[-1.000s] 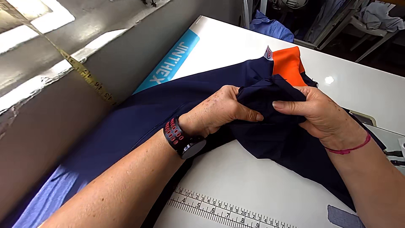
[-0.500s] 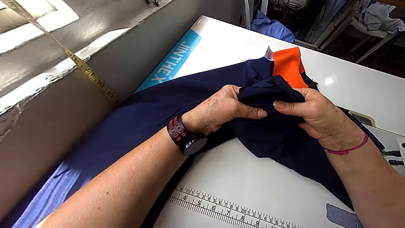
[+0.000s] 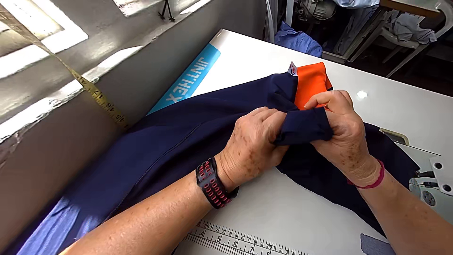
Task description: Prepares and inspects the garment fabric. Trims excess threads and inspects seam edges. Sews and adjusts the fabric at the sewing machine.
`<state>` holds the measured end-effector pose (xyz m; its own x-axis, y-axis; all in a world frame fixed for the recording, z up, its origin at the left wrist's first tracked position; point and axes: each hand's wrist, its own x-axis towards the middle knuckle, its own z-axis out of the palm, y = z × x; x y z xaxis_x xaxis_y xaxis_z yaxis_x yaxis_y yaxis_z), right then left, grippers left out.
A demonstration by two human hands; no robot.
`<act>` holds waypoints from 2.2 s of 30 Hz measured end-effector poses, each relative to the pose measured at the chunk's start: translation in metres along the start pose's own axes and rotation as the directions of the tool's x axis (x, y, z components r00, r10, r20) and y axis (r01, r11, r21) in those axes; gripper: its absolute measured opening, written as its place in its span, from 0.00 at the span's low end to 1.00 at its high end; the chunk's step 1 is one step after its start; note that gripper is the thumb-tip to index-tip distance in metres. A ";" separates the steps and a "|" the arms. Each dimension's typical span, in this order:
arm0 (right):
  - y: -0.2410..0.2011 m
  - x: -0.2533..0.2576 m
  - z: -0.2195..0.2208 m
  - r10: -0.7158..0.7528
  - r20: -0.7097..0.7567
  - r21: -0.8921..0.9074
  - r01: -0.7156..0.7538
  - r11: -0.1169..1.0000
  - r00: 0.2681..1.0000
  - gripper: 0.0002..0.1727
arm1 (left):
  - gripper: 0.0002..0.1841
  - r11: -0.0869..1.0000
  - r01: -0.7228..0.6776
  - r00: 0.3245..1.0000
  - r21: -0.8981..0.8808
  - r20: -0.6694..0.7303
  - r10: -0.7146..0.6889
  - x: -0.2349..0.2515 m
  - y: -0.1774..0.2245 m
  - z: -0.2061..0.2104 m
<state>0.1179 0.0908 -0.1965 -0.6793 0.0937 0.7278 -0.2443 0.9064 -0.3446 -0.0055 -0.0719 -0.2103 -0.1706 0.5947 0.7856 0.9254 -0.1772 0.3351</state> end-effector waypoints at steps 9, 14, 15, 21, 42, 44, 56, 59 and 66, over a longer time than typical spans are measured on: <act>0.030 0.003 -0.005 0.016 -0.075 0.542 0.028 0.840 0.997 0.08 | 0.33 0.859 -0.259 0.951 -0.442 0.040 0.307 -0.005 0.014 -0.001; 0.020 0.005 -0.010 -0.166 -0.065 0.437 0.177 0.882 0.984 0.06 | 0.17 0.995 -0.026 0.996 -0.101 -0.089 0.017 0.001 -0.004 0.001; 0.014 0.005 -0.012 -0.228 -0.064 0.358 0.236 0.903 0.972 0.06 | 0.15 0.992 -0.028 0.997 -0.127 -0.080 0.018 0.000 -0.006 0.003; -0.004 0.003 -0.025 -0.419 -0.027 0.004 0.419 0.908 0.907 0.06 | 0.04 0.976 -0.130 0.983 -0.173 -0.152 0.104 0.003 -0.009 -0.006; -0.010 0.004 -0.025 0.656 0.213 0.700 -0.581 0.415 0.724 0.17 | 0.04 0.754 0.353 0.936 -0.554 0.213 -0.282 0.008 -0.008 -0.010; -0.006 0.009 -0.020 0.742 0.238 0.709 -0.634 0.309 0.627 0.20 | 0.09 0.647 0.477 0.879 -0.594 0.311 -0.362 0.009 -0.007 -0.012; 0.001 0.013 -0.017 0.699 0.262 0.780 -0.573 0.253 0.666 0.21 | 0.08 0.495 0.636 0.760 -0.592 0.372 -0.532 0.013 -0.008 -0.012; -0.002 0.012 -0.018 0.693 0.261 0.748 -0.595 0.296 0.672 0.18 | 0.07 0.510 0.630 0.768 -0.586 0.372 -0.522 0.010 -0.010 -0.008; 0.010 0.010 -0.013 0.701 0.203 0.702 -0.601 0.382 0.683 0.13 | 0.08 0.567 0.570 0.812 -0.594 0.305 -0.497 0.007 -0.017 -0.003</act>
<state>0.1172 0.1057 -0.1847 -0.7763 0.6157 0.1351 -0.1706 0.0011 -0.9853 -0.0236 -0.0674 -0.2090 -0.4952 0.8106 0.3126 0.2262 -0.2272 0.9472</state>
